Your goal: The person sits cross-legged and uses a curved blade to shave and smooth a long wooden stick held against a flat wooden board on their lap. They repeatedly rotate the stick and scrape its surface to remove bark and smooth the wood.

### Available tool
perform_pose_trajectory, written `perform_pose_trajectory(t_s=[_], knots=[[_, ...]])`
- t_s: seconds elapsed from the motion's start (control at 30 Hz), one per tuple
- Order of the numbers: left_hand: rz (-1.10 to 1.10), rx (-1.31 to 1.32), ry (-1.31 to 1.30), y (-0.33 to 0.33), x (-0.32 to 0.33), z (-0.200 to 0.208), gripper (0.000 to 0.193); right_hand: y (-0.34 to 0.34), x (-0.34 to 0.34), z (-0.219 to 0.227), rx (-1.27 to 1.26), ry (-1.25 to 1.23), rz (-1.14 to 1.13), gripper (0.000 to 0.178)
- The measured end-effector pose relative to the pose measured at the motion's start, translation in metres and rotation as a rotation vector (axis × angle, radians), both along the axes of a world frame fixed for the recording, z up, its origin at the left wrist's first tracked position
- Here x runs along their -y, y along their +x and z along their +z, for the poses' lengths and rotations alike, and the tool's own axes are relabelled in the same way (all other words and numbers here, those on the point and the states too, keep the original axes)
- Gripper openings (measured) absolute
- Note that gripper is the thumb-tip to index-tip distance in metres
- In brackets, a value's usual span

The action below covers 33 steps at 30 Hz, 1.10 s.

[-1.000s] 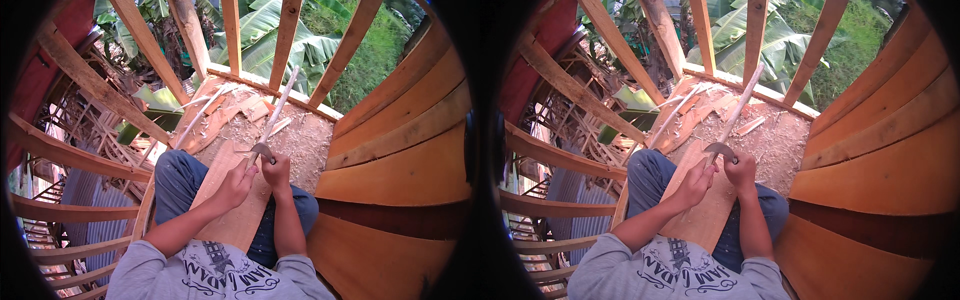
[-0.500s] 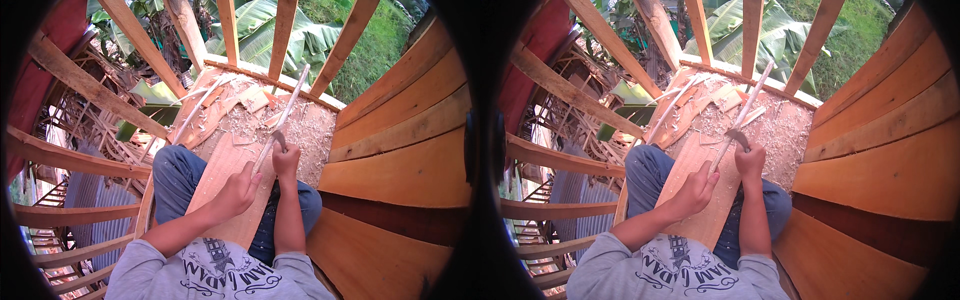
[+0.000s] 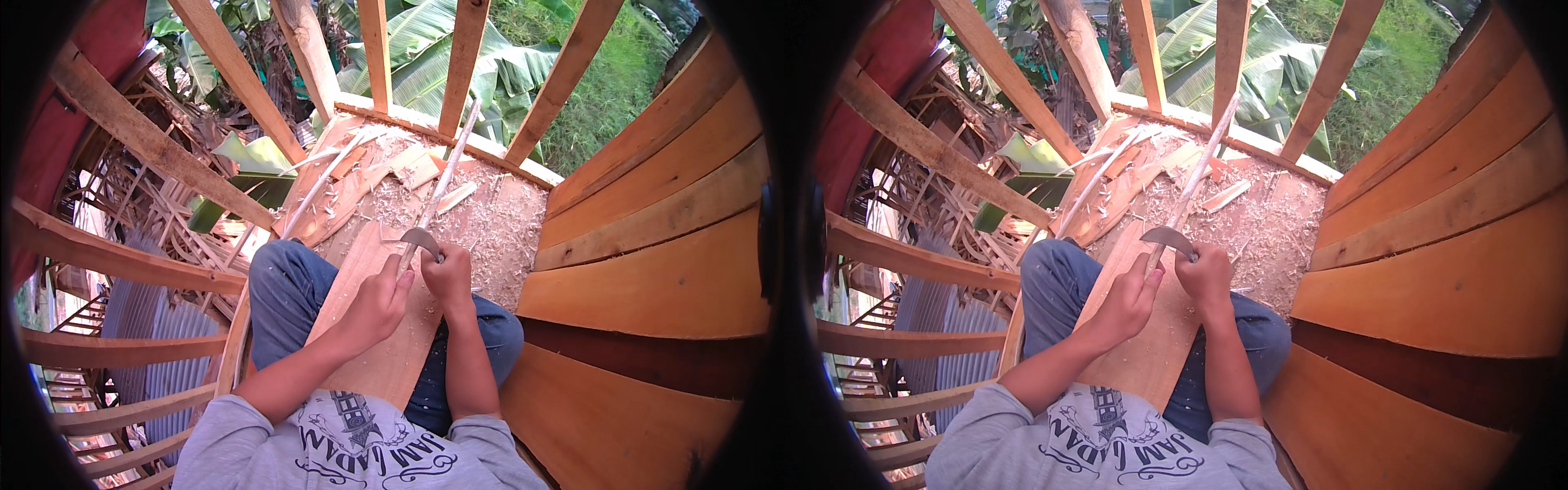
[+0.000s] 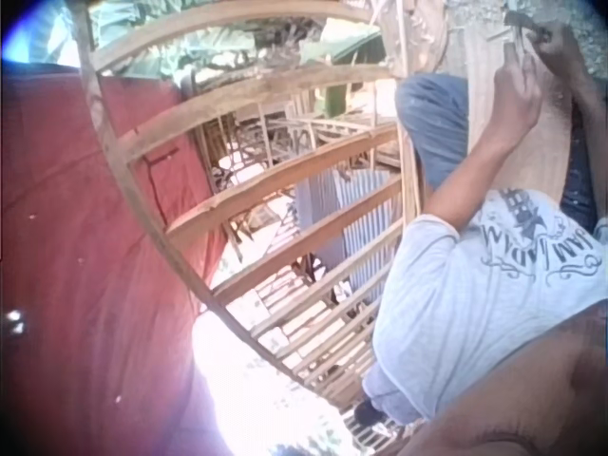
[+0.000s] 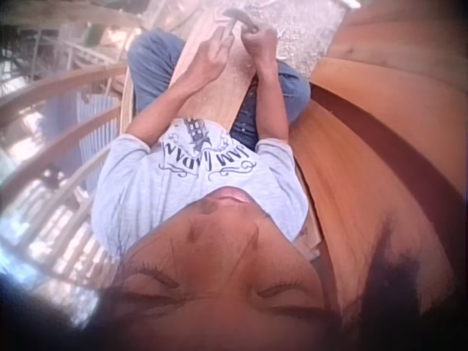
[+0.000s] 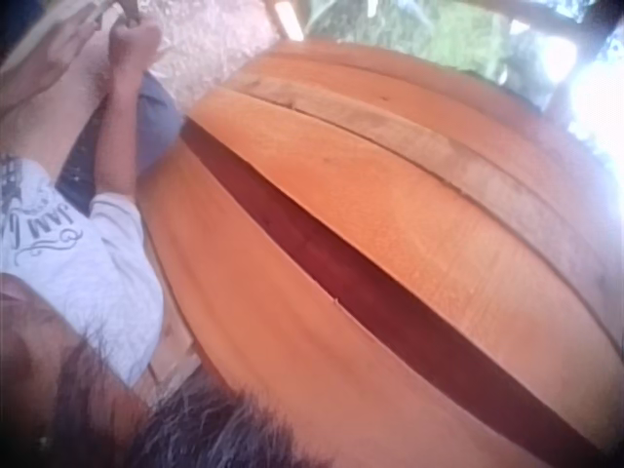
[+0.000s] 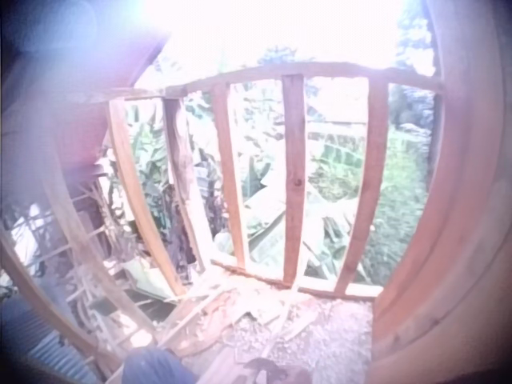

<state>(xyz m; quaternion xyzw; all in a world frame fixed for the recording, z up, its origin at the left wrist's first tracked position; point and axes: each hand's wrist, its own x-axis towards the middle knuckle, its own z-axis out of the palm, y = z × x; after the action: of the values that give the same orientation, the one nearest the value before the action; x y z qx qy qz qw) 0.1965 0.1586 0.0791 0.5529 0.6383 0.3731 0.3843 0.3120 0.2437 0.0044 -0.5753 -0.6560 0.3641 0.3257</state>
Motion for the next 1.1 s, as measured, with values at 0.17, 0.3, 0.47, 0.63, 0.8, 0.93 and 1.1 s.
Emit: perform_pose_trajectory(t_s=[0.17, 0.3, 0.47, 0.63, 0.8, 0.93, 1.1], knots=[[-0.075, -0.231, -0.067, -0.004, 0.005, 0.013, 0.021, 0.006, -0.002, -0.003, 0.124, -0.02, -0.035, 0.021], [-0.107, -0.243, -0.113, 0.003, 0.008, 0.018, 0.019, 0.011, -0.011, -0.013, 0.091, -0.027, -0.141, 0.019], [-0.116, -0.185, -0.107, 0.008, 0.014, 0.014, 0.02, 0.021, -0.02, -0.013, 0.07, 0.028, -0.212, 0.017], [-0.078, 0.023, -0.128, -0.005, 0.004, 0.001, 0.022, 0.019, -0.024, -0.016, 0.031, -0.004, -0.145, 0.019], [0.009, 0.08, -0.099, 0.0, 0.006, 0.001, 0.023, 0.013, -0.006, -0.003, 0.06, 0.045, -0.048, 0.023], [0.014, -0.096, 0.031, 0.0, -0.001, 0.005, 0.022, 0.009, -0.002, -0.001, 0.013, 0.01, -0.017, 0.023], [-0.116, -0.433, -0.015, -0.003, -0.001, 0.009, 0.025, 0.012, -0.006, -0.009, 0.113, -0.054, -0.118, 0.022]])
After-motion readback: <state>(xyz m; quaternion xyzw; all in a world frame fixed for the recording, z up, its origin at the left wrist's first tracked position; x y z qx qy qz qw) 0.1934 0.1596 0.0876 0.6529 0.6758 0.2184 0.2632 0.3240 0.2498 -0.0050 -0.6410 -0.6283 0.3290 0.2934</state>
